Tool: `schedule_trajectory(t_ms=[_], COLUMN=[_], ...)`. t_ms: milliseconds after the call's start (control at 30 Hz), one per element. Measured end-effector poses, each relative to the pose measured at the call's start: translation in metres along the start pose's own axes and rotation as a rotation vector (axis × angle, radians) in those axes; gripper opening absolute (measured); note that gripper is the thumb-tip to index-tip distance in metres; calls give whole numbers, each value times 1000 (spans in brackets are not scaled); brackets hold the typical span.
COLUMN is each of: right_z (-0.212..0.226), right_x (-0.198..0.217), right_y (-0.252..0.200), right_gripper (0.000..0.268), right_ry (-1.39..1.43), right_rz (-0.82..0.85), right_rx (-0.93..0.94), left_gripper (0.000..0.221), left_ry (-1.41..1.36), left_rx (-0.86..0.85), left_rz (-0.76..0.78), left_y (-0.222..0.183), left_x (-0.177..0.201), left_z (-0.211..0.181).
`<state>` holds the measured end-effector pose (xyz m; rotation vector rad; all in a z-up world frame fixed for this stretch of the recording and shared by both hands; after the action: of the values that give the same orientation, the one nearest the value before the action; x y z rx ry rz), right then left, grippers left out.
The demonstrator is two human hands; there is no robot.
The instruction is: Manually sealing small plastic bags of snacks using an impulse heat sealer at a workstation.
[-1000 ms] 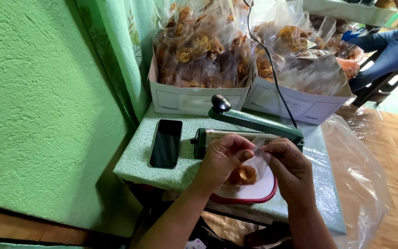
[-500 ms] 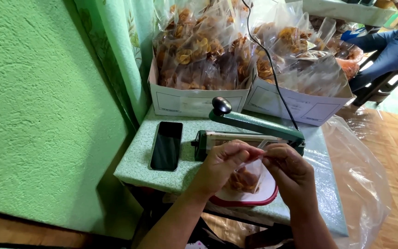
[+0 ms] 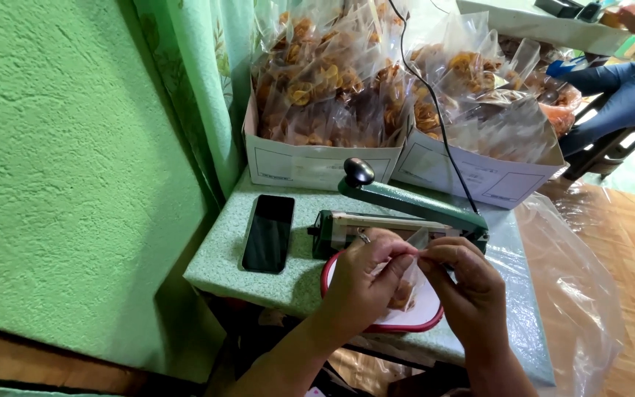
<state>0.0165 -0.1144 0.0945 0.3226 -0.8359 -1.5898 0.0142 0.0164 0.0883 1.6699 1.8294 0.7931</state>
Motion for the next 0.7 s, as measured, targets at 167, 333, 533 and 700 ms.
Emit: schedule_trajectory(t_ms=[167, 333, 533, 700], right_z=[-2, -31, 7, -33], right_x=[0, 12, -70, -176], right_y=[-1, 11, 61, 102], right_gripper=[5, 9, 4, 13], right_ry=[29, 78, -166, -941], right_rz=[43, -6, 245, 762], right_rx=[28, -52, 540, 665], left_gripper=[8, 13, 7, 7], left_ry=[-66, -92, -200, -182], left_rx=[69, 93, 498, 699], left_rz=[-10, -230, -564, -662], left_y=[-1, -2, -31, -49], left_x=[4, 48, 93, 121], left_z=[5, 33, 102, 146])
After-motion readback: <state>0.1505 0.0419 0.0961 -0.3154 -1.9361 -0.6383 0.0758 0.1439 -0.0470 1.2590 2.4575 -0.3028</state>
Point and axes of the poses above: each hand's wrist, its own y-axis towards the middle knuckle, its own x-axis out of the back of the hand, z = x × y, the point moved 6 cm from there along y, towards the middle knuckle, and after that the axes turned 7 degrees about -z, right-handed, at the moved point
